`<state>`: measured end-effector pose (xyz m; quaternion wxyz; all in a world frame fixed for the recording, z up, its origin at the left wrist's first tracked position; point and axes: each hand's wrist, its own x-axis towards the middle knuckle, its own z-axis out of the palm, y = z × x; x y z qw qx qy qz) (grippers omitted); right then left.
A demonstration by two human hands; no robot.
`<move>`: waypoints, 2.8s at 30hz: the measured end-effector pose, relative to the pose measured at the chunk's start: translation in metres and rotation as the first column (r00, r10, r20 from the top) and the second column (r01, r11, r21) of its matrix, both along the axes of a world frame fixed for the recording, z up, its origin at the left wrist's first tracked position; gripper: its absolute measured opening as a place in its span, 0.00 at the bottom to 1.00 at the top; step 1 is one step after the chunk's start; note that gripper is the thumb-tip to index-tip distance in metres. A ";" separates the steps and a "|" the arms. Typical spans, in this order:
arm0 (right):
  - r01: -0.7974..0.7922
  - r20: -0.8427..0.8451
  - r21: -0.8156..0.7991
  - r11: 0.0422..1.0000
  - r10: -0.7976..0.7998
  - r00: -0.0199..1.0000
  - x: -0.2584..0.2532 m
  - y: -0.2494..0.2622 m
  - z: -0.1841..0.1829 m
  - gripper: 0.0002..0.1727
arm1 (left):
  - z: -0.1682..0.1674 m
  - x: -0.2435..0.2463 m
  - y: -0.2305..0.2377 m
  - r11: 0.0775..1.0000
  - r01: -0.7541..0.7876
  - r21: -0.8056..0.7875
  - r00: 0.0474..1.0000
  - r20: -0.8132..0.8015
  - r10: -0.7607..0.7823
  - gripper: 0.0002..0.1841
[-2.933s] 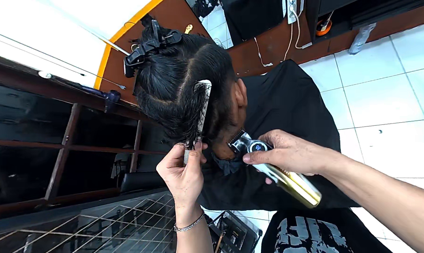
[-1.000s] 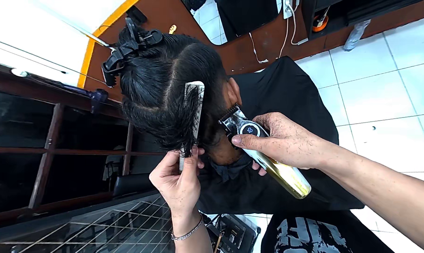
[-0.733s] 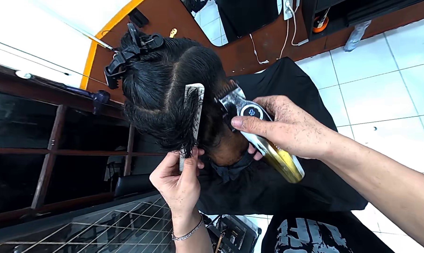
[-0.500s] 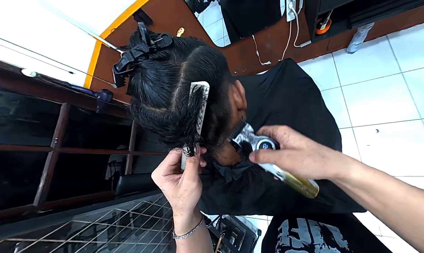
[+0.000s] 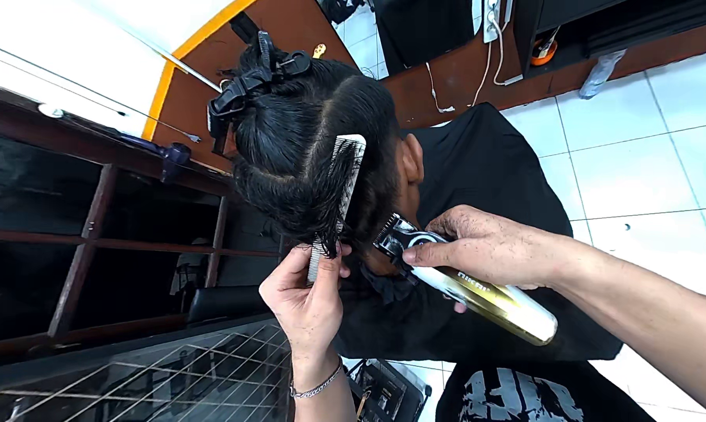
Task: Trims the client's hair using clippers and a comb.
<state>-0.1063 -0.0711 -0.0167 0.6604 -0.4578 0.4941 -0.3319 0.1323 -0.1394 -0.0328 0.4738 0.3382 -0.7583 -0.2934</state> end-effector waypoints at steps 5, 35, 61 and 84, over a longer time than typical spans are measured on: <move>-0.056 -0.053 -0.074 0.996 0.052 0.997 -0.005 -0.001 -0.007 0.17 | 0.002 0.000 0.001 1.000 -0.014 0.003 1.000 0.011 0.014 0.09; -0.126 -0.294 -0.242 0.962 0.051 0.954 -0.024 -0.017 -0.005 0.16 | -0.001 0.001 0.003 1.000 -0.004 0.011 0.999 -0.047 0.004 0.10; -0.077 -0.297 -0.415 0.907 -0.055 0.953 -0.030 -0.013 0.005 0.14 | 0.001 0.003 0.009 1.000 -0.020 0.004 0.998 -0.051 0.020 0.11; -0.060 -0.362 -0.376 0.925 -0.087 0.928 -0.040 -0.018 0.024 0.12 | 0.000 0.004 0.010 1.000 -0.017 0.010 0.998 -0.061 0.017 0.10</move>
